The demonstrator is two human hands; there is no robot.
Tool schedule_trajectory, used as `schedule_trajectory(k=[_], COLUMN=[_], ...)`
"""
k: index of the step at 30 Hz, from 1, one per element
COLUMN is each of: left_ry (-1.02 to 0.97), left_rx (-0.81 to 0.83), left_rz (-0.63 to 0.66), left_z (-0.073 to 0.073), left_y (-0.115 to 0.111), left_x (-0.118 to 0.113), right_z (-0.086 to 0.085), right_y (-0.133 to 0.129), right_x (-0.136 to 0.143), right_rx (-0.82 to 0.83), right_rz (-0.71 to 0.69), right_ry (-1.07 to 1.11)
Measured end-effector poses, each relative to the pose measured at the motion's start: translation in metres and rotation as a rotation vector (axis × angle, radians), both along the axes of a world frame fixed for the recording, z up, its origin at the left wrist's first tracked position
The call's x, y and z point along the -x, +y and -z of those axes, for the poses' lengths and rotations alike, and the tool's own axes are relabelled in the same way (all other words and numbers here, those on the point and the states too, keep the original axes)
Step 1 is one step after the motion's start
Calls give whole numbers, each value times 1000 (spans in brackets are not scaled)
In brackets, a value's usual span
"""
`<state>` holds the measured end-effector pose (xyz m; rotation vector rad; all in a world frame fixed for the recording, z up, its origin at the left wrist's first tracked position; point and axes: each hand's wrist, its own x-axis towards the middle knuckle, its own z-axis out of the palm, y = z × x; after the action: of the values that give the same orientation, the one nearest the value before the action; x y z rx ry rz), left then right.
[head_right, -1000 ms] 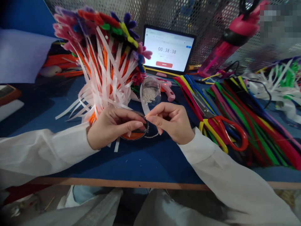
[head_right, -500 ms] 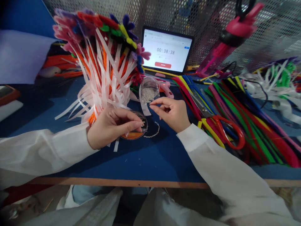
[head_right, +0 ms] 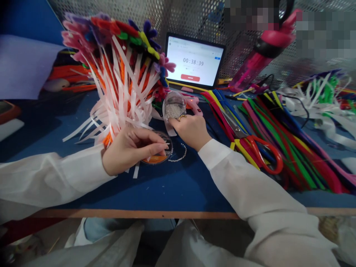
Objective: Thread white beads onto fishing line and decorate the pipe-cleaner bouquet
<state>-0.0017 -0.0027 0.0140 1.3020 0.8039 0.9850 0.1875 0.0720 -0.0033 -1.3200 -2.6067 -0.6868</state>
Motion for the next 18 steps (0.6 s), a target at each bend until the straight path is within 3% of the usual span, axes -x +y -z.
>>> schedule_trajectory(k=[18], left_ry=[-31], left_rx=[28], left_rz=[19], left_z=[1], left_y=[0], left_x=[0], right_z=[0], right_y=[-2], right_x=[2], right_rx=[-22], right_rz=[-77], right_ry=[-39])
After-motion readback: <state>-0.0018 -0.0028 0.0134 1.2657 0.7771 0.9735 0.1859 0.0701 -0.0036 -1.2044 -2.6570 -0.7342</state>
